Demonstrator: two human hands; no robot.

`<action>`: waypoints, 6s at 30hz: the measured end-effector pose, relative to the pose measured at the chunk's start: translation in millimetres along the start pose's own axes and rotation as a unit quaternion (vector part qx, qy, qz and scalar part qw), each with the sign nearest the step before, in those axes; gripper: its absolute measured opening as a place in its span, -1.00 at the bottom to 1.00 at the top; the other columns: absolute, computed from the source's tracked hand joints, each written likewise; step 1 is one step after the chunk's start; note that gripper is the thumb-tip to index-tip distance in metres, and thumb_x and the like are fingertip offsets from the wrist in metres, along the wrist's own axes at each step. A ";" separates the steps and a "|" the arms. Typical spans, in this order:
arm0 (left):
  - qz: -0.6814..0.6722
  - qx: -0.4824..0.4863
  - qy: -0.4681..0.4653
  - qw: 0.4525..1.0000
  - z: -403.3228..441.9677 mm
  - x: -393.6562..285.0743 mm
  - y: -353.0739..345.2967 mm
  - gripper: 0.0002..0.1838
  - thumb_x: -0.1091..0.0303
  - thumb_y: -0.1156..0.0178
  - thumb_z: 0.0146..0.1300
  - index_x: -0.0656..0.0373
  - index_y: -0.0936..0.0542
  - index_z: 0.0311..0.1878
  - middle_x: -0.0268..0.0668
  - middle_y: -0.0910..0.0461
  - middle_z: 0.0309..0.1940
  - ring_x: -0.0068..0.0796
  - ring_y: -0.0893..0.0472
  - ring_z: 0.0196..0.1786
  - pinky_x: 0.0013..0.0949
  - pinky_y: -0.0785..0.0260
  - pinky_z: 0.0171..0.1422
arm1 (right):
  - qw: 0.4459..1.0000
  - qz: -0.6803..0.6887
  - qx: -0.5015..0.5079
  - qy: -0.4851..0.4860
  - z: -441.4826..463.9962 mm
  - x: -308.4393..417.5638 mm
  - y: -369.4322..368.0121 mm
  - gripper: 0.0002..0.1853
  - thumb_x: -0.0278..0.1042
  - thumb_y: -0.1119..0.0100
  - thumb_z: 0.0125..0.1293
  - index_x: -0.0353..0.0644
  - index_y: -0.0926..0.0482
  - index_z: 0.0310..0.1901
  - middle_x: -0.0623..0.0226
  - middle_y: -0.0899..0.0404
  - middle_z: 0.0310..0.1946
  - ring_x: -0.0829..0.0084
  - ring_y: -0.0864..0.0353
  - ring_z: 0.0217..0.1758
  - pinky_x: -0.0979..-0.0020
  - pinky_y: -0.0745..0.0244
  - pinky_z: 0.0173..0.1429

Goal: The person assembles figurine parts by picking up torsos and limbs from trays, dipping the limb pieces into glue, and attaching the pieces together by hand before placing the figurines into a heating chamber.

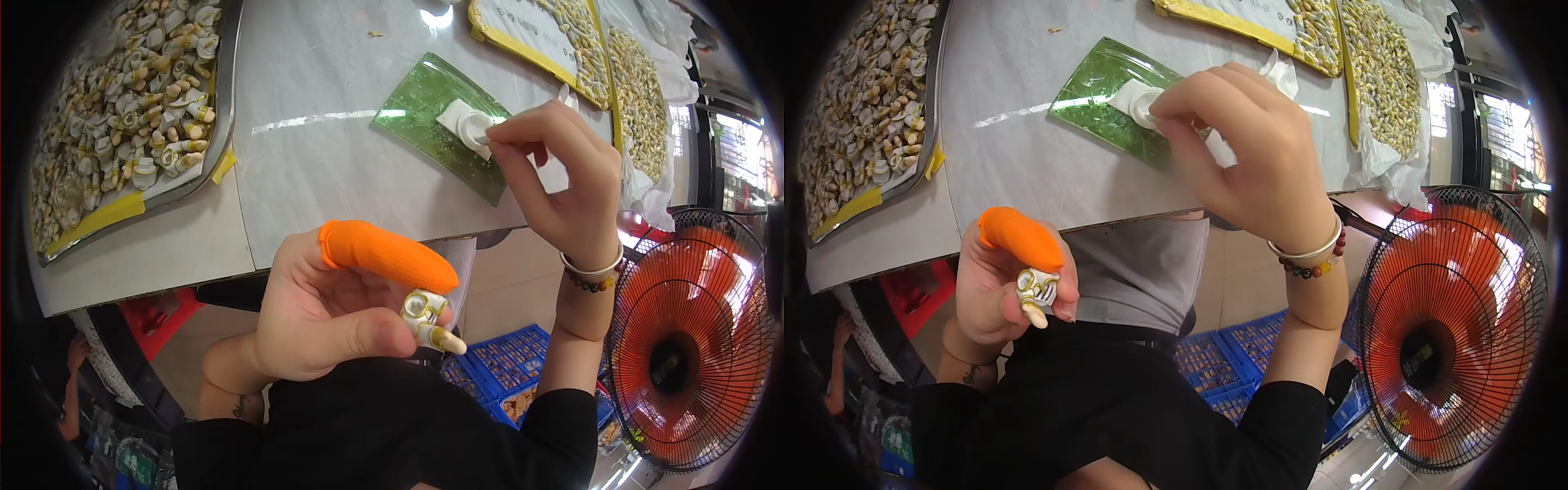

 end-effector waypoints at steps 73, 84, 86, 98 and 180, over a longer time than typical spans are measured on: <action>0.338 0.068 -0.189 0.919 4.1 17.8 -14.3 -0.77 0.59 -0.24 0.06 0.31 -0.55 -0.16 -0.23 -0.61 -0.35 -0.51 -0.62 -0.31 -0.54 -0.45 -0.23 | 0.935 0.271 -0.226 -0.029 -66.3 54.5 -27.1 -0.70 -0.64 -0.34 -0.27 -0.23 -0.62 -0.37 0.28 -0.50 -0.41 0.35 -0.50 -0.38 0.43 -0.44 -0.32; 0.423 0.087 -0.157 0.888 -0.5 10.3 -13.6 -0.79 0.65 -0.25 -0.07 0.31 -0.59 -0.28 -0.20 -0.61 -0.37 -0.45 -0.62 -0.36 -0.52 -0.46 -0.28 | 0.937 0.222 -0.266 0.048 -63.6 54.7 -31.3 -0.77 -0.60 -0.30 -0.21 -0.30 -0.62 -0.39 0.27 -0.49 -0.44 0.33 -0.48 -0.45 0.45 -0.43 -0.40; 0.432 0.044 -0.171 0.885 0.1 13.6 -16.2 -0.90 0.55 -0.21 -0.08 0.23 -0.54 -0.42 -0.28 -0.58 -0.49 -0.47 -0.54 -0.49 -0.47 -0.39 -0.38 | 0.950 0.162 -0.261 0.061 -64.8 57.7 -28.3 -0.82 -0.59 -0.27 -0.16 -0.32 -0.62 -0.40 0.26 -0.50 -0.44 0.35 -0.48 -0.46 0.47 -0.42 -0.43; 0.461 0.066 -0.199 0.863 -5.0 -30.3 0.1 -0.77 0.59 -0.30 -0.02 0.36 -0.53 -0.25 -0.13 -0.58 -0.36 -0.47 -0.58 -0.35 -0.52 -0.40 -0.28 | 0.964 0.208 -0.165 0.020 -48.8 61.0 -26.1 -0.64 -0.64 -0.31 -0.28 -0.26 -0.63 -0.28 0.29 -0.57 -0.37 0.35 -0.52 -0.41 0.46 -0.45 -0.35; -0.203 0.196 0.166 0.945 10.6 27.9 3.3 -0.61 0.35 -0.24 0.18 0.36 -0.44 0.01 -0.07 -0.59 -0.20 -0.36 -0.62 -0.15 -0.34 -0.51 0.01 | 0.984 -0.154 -0.015 0.084 -6.7 5.8 -3.2 -0.83 -0.62 -0.25 -0.07 -0.25 -0.55 -0.37 0.29 -0.53 -0.46 0.31 -0.51 -0.40 0.39 -0.43 -0.38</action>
Point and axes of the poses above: each hand's wrist, its own z-axis towards the middle knuckle, its own y-axis out of the back of the hand, x = y × z, the point moved 1 cm from there along z, towards the middle knuckle
